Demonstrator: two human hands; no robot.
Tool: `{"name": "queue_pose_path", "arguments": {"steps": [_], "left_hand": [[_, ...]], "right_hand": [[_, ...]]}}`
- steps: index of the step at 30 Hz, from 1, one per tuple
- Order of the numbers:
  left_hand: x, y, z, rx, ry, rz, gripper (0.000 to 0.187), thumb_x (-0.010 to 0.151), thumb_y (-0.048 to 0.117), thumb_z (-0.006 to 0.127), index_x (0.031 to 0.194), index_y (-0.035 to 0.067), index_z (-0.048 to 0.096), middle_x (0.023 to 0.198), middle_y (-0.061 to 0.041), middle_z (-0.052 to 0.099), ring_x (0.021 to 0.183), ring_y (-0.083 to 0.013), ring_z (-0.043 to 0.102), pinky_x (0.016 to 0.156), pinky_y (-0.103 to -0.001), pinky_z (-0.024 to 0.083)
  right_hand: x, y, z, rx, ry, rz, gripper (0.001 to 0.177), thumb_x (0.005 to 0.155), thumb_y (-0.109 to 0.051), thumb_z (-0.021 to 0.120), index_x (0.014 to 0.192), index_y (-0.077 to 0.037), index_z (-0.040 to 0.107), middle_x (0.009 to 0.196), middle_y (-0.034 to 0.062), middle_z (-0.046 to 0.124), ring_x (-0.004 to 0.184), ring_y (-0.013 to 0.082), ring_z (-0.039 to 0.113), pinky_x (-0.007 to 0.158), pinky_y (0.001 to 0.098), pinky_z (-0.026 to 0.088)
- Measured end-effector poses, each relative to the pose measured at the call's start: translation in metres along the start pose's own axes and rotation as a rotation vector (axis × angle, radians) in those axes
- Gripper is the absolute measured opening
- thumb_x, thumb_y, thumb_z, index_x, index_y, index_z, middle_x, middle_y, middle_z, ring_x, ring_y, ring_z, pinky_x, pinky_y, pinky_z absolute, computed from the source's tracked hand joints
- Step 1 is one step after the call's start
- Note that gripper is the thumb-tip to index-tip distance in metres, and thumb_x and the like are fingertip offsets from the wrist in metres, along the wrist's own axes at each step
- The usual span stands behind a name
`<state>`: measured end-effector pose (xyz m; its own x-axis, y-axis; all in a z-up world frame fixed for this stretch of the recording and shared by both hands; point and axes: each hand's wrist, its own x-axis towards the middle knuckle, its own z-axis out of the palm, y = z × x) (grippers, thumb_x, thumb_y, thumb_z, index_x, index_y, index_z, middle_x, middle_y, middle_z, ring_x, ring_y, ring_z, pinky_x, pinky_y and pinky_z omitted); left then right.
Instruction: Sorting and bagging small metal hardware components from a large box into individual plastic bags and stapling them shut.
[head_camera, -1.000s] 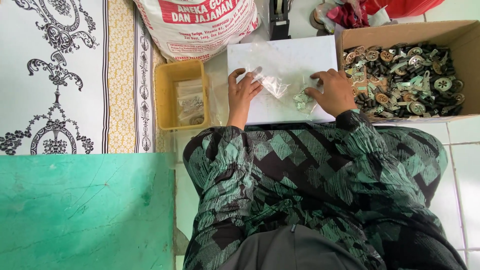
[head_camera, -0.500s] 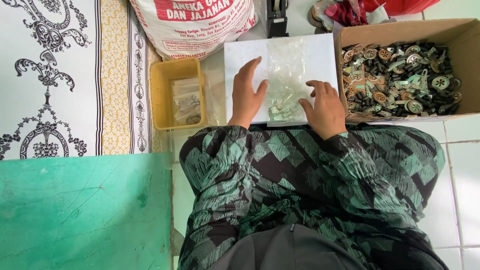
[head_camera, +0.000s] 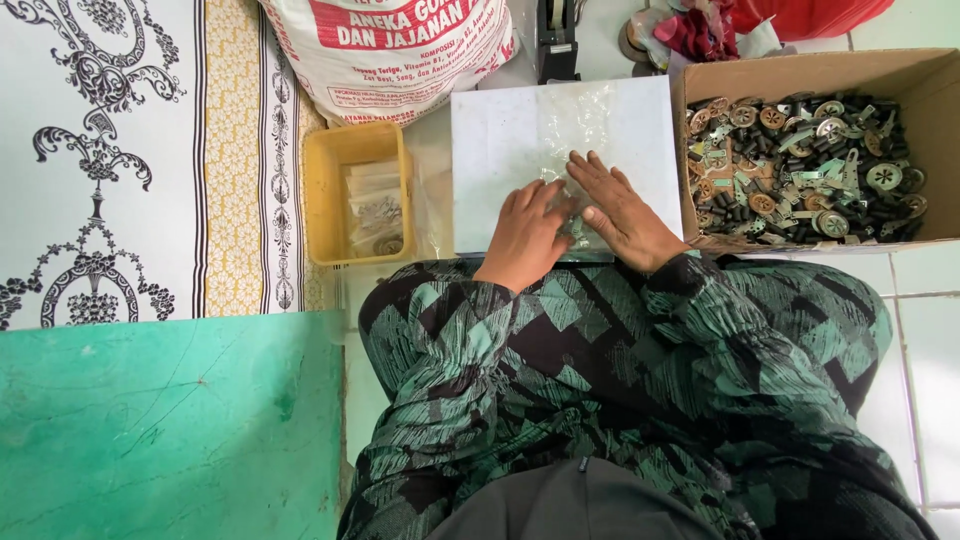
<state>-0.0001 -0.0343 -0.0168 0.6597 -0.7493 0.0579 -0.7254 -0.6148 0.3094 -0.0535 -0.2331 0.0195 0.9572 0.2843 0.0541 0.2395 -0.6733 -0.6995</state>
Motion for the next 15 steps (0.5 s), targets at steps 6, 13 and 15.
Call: {"name": "queue_pose_path", "arguments": {"steps": [6,13,15], "left_hand": [[-0.019,0.026,0.002,0.008,-0.084,0.177,0.089,0.095,0.081,0.037,0.155,0.016,0.043,0.164,-0.018,0.033,0.157,-0.0462,0.014,0.128,-0.060,0.020],[-0.023,0.029,0.004,0.032,-0.148,0.164,0.114,0.082,0.088,0.055,0.170,0.027,0.016,0.176,-0.013,0.003,0.160,-0.0473,-0.007,0.132,-0.061,0.006],[-0.024,0.032,0.000,0.020,-0.086,0.163,0.111,0.079,0.086,0.059,0.168,0.030,0.024,0.177,-0.011,0.002,0.162,-0.0479,-0.002,0.132,-0.062,0.014]], "right_hand": [[0.019,0.027,-0.011,-0.188,-0.194,-0.044,0.074,0.107,-0.063,0.021,0.168,-0.022,0.024,0.175,0.0067,0.018,0.160,0.0368,0.007,0.125,0.0644,0.008],[0.069,0.061,-0.023,-0.496,-0.265,0.050,0.078,0.104,-0.072,0.014,0.169,-0.028,0.017,0.177,0.0002,0.007,0.162,0.0312,-0.001,0.130,0.0569,0.005],[0.082,0.077,-0.022,-0.605,-0.218,0.121,0.084,0.099,-0.080,0.012,0.169,-0.032,0.014,0.177,-0.0043,0.003,0.162,0.0276,-0.002,0.130,0.0542,0.003]]}}
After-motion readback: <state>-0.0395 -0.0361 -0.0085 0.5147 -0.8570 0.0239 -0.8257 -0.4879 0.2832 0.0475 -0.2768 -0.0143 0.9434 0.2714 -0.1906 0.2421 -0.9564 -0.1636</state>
